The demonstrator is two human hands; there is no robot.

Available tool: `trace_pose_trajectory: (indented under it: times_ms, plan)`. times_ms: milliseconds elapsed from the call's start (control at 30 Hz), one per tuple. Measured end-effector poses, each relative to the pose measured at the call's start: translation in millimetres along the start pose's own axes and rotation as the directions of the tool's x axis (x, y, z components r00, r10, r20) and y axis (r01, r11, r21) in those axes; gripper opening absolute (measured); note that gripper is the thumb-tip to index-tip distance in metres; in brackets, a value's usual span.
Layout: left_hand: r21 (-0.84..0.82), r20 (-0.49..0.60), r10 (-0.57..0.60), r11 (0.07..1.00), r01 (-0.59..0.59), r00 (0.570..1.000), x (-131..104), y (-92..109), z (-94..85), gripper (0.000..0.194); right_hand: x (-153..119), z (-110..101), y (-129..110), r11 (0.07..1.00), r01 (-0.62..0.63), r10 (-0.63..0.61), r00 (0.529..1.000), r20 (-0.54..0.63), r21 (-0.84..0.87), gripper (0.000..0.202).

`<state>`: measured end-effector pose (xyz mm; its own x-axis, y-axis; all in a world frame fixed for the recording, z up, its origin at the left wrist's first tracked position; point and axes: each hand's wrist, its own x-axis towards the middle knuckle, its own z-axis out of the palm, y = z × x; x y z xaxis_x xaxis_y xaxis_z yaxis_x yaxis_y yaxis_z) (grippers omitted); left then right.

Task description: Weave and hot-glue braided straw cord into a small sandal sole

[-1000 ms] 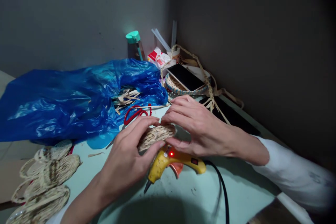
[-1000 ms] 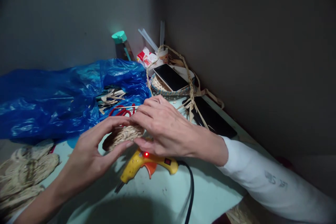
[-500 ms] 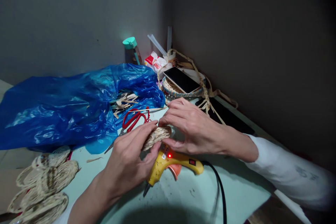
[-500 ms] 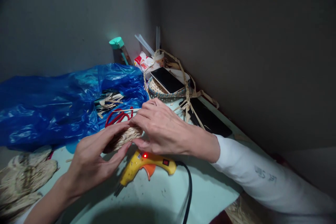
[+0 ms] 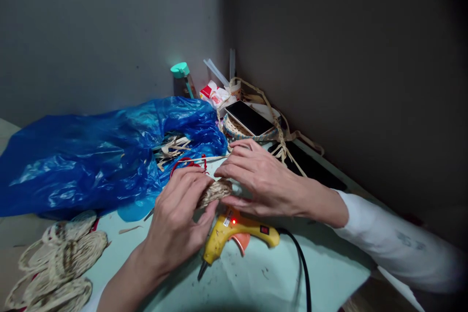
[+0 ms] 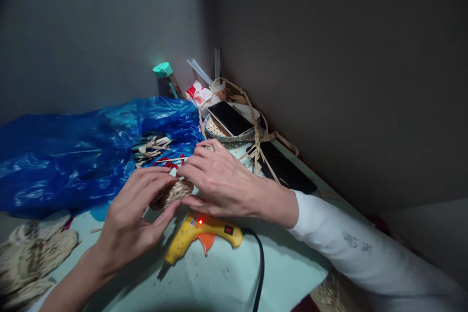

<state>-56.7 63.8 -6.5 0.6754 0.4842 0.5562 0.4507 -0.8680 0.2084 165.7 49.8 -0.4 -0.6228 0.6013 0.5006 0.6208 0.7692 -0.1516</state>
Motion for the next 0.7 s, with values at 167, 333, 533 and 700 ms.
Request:
trace_pose_trajectory:
  times_ms: [167, 333, 533, 700]
  plan:
    - [0.082, -0.126, 0.054, 0.996, -0.044, 0.990, 0, 1, -5.5, 0.037, -3, -25, -3, 0.991, -0.027, 0.061, 0.964, -0.259, 0.133, 0.051]
    - [0.098, -0.209, 0.049, 0.995, -0.029, 0.977, 3, -4, -22.9, 0.032, -26, -34, -29, 0.957, -0.203, 0.251, 0.938, -0.239, 0.210, 0.006]
    - [0.141, -0.315, 0.044, 0.990, 0.001, 0.948, 5, -7, -45.4, 0.031, -64, -7, -65, 0.826, -0.561, 0.504, 0.779, 0.374, 0.056, 0.021]
    - [0.196, -0.364, 0.071, 0.981, 0.002, 0.929, 4, -4, -55.0, 0.035, -62, 7, -78, 0.782, -0.620, 0.547, 0.734, 0.402, 0.068, 0.012]
